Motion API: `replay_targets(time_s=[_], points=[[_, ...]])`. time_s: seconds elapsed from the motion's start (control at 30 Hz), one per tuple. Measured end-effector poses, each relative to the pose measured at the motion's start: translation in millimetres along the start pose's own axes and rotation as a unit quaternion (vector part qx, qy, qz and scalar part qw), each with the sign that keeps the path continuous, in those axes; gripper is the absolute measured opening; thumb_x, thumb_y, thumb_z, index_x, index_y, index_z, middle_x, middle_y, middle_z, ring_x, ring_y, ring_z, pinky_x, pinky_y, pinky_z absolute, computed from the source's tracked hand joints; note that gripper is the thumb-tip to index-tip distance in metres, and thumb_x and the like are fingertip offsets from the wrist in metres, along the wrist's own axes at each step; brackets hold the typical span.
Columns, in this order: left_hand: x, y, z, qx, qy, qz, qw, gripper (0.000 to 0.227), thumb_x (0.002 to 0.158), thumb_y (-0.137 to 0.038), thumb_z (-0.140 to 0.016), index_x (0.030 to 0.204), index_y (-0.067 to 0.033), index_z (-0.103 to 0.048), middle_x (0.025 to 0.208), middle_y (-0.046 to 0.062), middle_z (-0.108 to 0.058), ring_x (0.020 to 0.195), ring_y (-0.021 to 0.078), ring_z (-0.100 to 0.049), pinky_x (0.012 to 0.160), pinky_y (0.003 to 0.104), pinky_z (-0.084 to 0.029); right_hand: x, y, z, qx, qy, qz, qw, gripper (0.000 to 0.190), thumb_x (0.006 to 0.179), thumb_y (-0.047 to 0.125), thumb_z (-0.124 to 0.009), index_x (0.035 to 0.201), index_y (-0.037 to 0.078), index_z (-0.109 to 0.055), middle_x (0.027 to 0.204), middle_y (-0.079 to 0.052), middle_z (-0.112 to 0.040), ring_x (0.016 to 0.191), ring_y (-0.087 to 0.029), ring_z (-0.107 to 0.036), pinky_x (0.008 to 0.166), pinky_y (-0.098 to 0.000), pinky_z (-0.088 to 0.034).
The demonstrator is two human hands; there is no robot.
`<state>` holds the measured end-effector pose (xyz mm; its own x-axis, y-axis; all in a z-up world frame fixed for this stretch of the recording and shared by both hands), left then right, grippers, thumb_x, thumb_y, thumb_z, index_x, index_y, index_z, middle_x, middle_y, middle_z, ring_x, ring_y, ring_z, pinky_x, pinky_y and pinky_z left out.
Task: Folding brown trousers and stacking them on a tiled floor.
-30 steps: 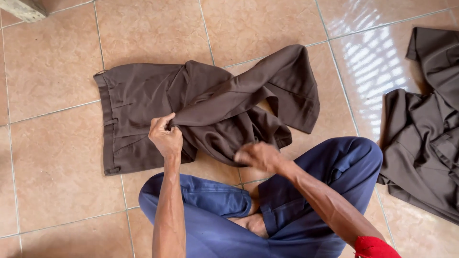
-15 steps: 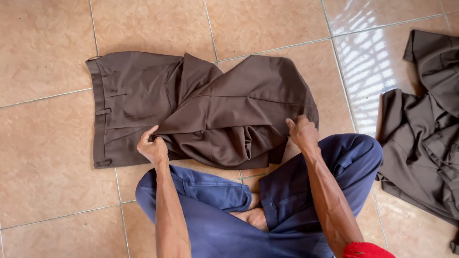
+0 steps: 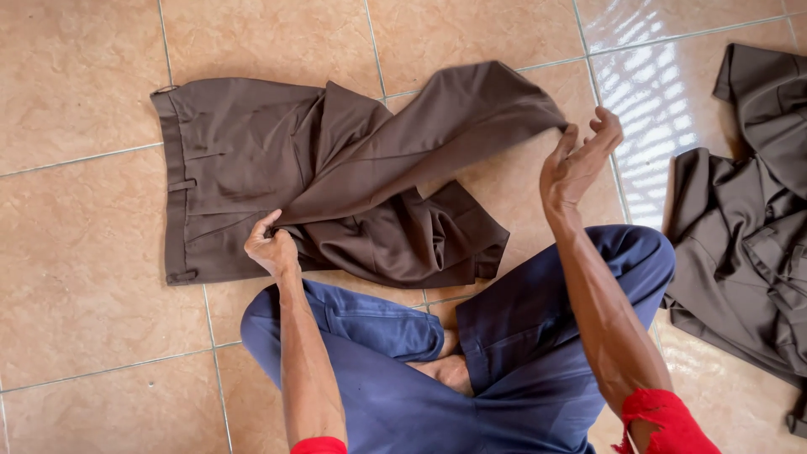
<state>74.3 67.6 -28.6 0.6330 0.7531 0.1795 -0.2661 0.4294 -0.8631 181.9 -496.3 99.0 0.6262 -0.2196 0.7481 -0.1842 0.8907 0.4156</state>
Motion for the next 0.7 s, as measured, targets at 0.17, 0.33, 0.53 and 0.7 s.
replay_targets(time_s=[0.17, 0.33, 0.53, 0.7], points=[[3.6, 27.2, -11.4, 0.002, -0.022, 0.061, 0.998, 0.054, 0.064, 0.011, -0.049, 0.092, -0.0184, -0.085, 0.07, 0.015, -0.065, 0.047, 0.016, -0.046, 0.055, 0.039, -0.043, -145.2, 15.0, -34.9, -0.26, 0.235, 0.261, 0.9, 0.058, 0.106, 0.025, -0.052, 0.149, -0.014, -0.045, 0.13, -0.034, -0.051, 0.129, -0.042, -0.05, 0.113, -0.0349, -0.042], [2.4, 33.6, -11.5, 0.012, -0.017, 0.084, 0.996, 0.056, 0.065, 0.011, -0.049, 0.094, -0.0193, -0.085, 0.087, 0.014, -0.07, 0.054, 0.0167, -0.05, 0.061, 0.04, -0.046, -182.5, -23.7, -66.2, -0.108, 0.512, 0.07, 0.85, 0.058, 0.061, 0.02, -0.082, 0.112, 0.022, -0.054, 0.101, -0.011, -0.061, 0.086, -0.034, -0.065, 0.076, -0.0463, -0.054], [-1.4, 4.5, -6.5, -0.033, -0.002, -0.002, 0.999, 0.052, 0.064, 0.014, -0.048, 0.096, -0.0081, -0.082, 0.087, 0.013, -0.073, 0.068, 0.021, -0.062, 0.068, 0.033, -0.053, 46.1, 28.7, 28.8, -0.089, 0.185, 0.109, 0.973, 0.039, 0.078, -0.013, -0.059, 0.108, 0.007, -0.072, 0.097, -0.013, -0.055, 0.089, -0.031, -0.054, 0.083, -0.0416, -0.043], [-6.3, -26.7, -6.1, -0.054, 0.022, -0.082, 0.995, 0.052, 0.063, 0.016, -0.047, 0.1, -0.0008, -0.081, 0.084, 0.009, -0.069, 0.061, 0.0143, -0.05, 0.057, 0.024, -0.043, 69.0, 13.3, 56.1, -0.12, 0.221, 0.185, 0.95, 0.043, 0.077, -0.01, -0.065, 0.119, -0.003, -0.072, 0.118, -0.02, -0.057, 0.102, -0.031, -0.052, 0.094, -0.0407, -0.036]])
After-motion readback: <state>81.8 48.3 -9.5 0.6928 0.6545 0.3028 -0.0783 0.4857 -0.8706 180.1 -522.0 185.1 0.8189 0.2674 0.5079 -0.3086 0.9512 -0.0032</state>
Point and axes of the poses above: each hand's wrist, its own x-axis towards the middle knuckle, its own z-axis out of the back of the hand, y = z × x, the point moved 10 cm from there along x, towards the middle knuckle
